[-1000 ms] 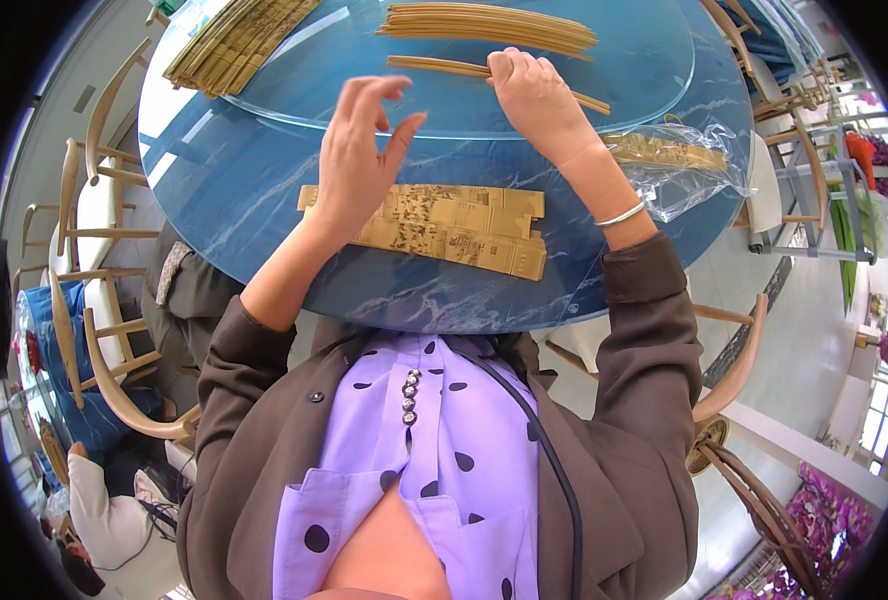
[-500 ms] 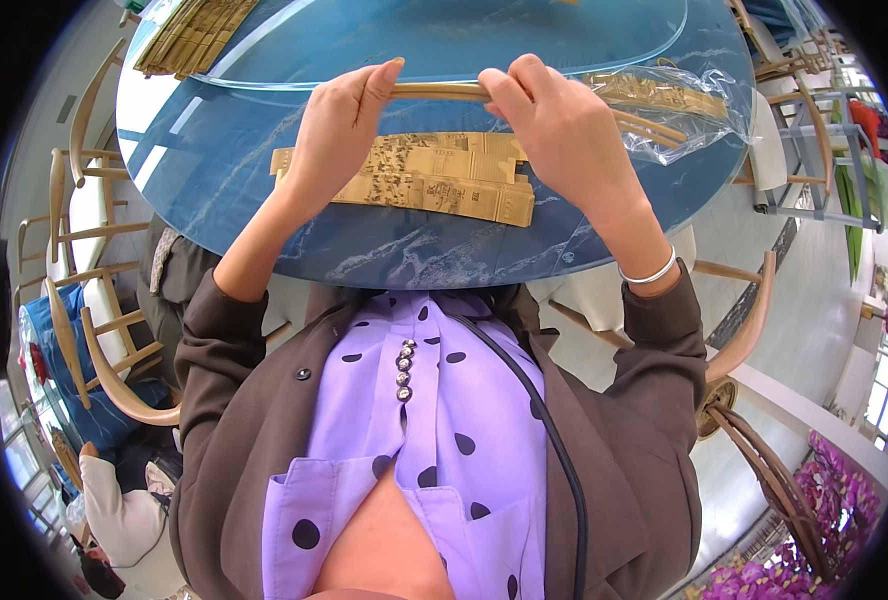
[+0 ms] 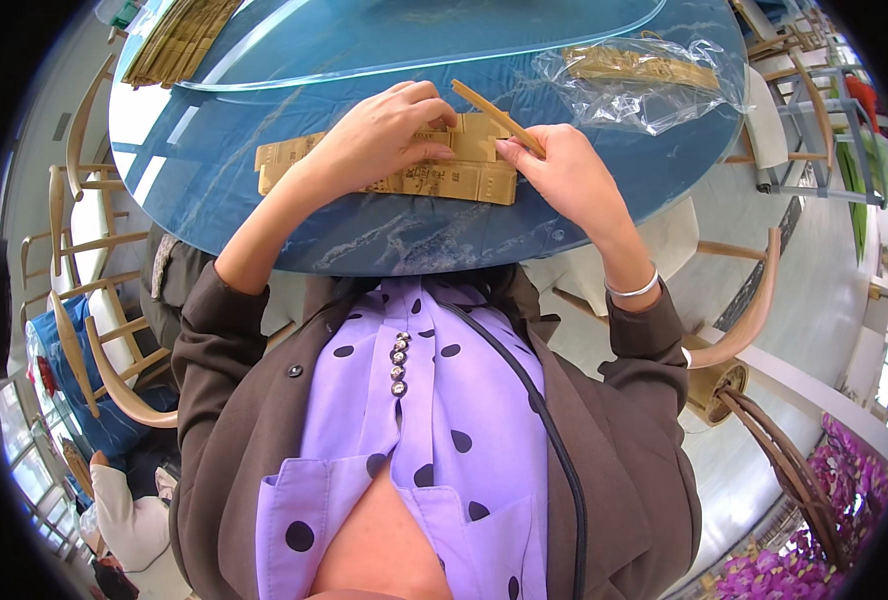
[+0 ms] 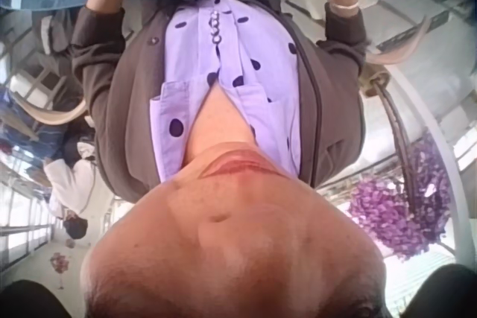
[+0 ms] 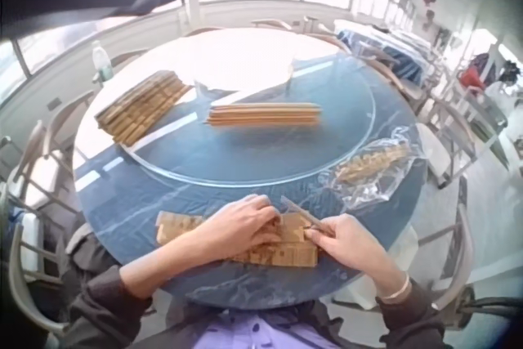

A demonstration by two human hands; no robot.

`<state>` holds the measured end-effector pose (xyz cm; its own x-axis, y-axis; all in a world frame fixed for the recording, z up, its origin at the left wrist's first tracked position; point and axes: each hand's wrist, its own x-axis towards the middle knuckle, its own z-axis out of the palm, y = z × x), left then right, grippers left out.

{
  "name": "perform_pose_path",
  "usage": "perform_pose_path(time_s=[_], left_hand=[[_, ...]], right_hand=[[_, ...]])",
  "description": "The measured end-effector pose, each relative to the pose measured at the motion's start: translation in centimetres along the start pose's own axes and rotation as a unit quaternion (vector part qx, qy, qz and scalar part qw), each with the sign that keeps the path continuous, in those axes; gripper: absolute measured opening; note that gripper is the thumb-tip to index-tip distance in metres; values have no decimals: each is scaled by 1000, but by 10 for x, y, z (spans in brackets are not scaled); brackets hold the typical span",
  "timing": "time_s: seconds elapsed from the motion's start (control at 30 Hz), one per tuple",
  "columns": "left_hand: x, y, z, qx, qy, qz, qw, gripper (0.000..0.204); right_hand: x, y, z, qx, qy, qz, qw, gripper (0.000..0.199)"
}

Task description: The person repeatedly picks up flat bamboo strips and thin bamboo rods from a glass table, aligns them, and slides the rods into slots on the strips. The person handles the items one at a time, stacking completed units on the table.

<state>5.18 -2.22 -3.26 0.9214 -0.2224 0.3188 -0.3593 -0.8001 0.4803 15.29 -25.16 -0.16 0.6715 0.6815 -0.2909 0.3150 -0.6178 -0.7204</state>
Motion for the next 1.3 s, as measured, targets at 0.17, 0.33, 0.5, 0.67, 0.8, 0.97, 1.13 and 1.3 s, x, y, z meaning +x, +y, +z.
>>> perform_pose_path(time_s=[0.17,0.33,0.5,0.67,0.8,0.97,1.13,1.3], left_hand=[[-3,-1,7,-34,-1,-17,999,29],[0,1,11,-36,80,35,996,21],[8,5,11,-116,94,28,988,16],[4,15,3,-157,88,-7,984,18],[1,19,0,-148,66,-22,987,17],[-5,18,0,-121,61,-8,991,17],[-6,19,-1,-142,41,-6,989,17],[-8,20,1,-145,52,6,988,19]], right_hand=[[8,8,7,49,-7,-2,999,29],[4,7,8,173,0,-11,985,25],[-3,-14,2,183,-23,-21,983,23],[-5,-22,1,253,-44,-57,965,24],[-5,-25,1,264,-87,-70,958,24],[-5,-34,-9,278,-157,-42,947,23],[-4,-37,-8,279,-178,-41,943,23],[-3,-32,-2,280,-170,-50,944,21]])
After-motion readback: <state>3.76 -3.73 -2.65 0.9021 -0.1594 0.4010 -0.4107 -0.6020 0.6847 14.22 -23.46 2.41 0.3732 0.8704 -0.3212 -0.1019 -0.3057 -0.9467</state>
